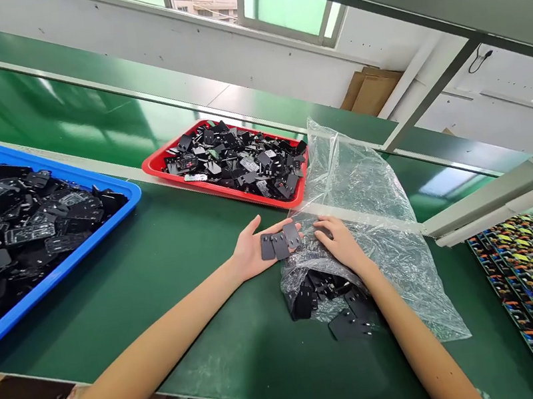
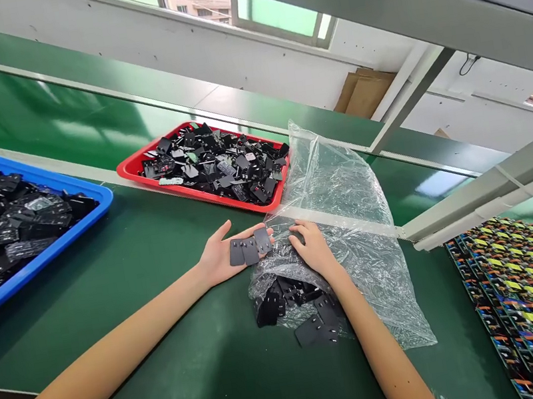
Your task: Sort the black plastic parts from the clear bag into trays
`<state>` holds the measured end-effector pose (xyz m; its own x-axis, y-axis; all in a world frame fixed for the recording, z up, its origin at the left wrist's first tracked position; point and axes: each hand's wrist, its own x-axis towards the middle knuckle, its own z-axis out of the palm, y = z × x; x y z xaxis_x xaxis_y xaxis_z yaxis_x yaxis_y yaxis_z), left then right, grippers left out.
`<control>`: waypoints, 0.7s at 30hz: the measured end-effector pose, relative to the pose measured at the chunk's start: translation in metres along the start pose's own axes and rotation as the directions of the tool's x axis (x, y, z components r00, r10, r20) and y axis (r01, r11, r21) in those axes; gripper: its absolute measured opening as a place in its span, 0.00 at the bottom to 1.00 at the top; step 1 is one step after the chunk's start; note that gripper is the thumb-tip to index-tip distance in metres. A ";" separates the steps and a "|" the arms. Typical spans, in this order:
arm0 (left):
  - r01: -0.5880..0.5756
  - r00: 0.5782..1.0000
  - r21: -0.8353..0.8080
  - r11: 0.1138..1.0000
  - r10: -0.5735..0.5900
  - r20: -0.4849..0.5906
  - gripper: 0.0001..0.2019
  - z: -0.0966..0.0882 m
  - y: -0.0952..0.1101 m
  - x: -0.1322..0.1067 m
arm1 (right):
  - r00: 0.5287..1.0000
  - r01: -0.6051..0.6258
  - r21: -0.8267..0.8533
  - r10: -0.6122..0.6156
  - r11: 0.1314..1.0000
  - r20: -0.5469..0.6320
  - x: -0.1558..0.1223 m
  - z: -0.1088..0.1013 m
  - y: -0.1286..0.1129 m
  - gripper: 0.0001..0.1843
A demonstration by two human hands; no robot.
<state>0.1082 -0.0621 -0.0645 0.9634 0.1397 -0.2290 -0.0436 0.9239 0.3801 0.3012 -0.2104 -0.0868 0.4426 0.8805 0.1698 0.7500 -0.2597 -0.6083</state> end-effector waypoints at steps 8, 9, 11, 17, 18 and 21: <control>-0.002 1.000 -0.005 1.000 0.002 0.013 0.35 0.001 0.000 0.000 | 0.999 0.051 0.005 -0.051 0.999 -0.012 -0.002 -0.002 -0.003 0.17; 0.002 1.000 -0.003 1.000 -0.002 0.017 0.35 0.000 0.000 0.000 | 0.998 0.067 0.005 -0.066 0.998 -0.018 -0.002 -0.002 -0.003 0.17; 0.009 1.000 0.001 1.000 -0.009 0.024 0.36 0.000 0.000 0.000 | 0.995 0.092 0.003 -0.092 0.996 -0.031 -0.003 -0.002 -0.003 0.17; 0.009 0.999 0.007 1.000 -0.009 0.039 0.36 -0.003 -0.002 0.001 | 0.992 0.116 -0.014 -0.117 0.993 -0.045 -0.004 -0.002 -0.004 0.16; 0.009 0.999 0.006 1.000 -0.009 0.039 0.36 -0.003 -0.002 0.000 | 0.988 0.141 -0.022 -0.142 0.990 -0.054 -0.005 -0.002 -0.005 0.16; 0.009 0.999 -0.001 1.000 -0.009 0.041 0.35 -0.003 -0.003 0.000 | 0.946 0.299 -0.081 -0.307 0.951 -0.101 -0.012 -0.006 -0.011 0.19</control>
<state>0.1075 -0.0636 -0.0679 0.9738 0.1168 -0.1949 -0.0355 0.9254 0.3773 0.2904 -0.2201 -0.0776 0.2383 0.8731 0.4253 0.8853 -0.0153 -0.4647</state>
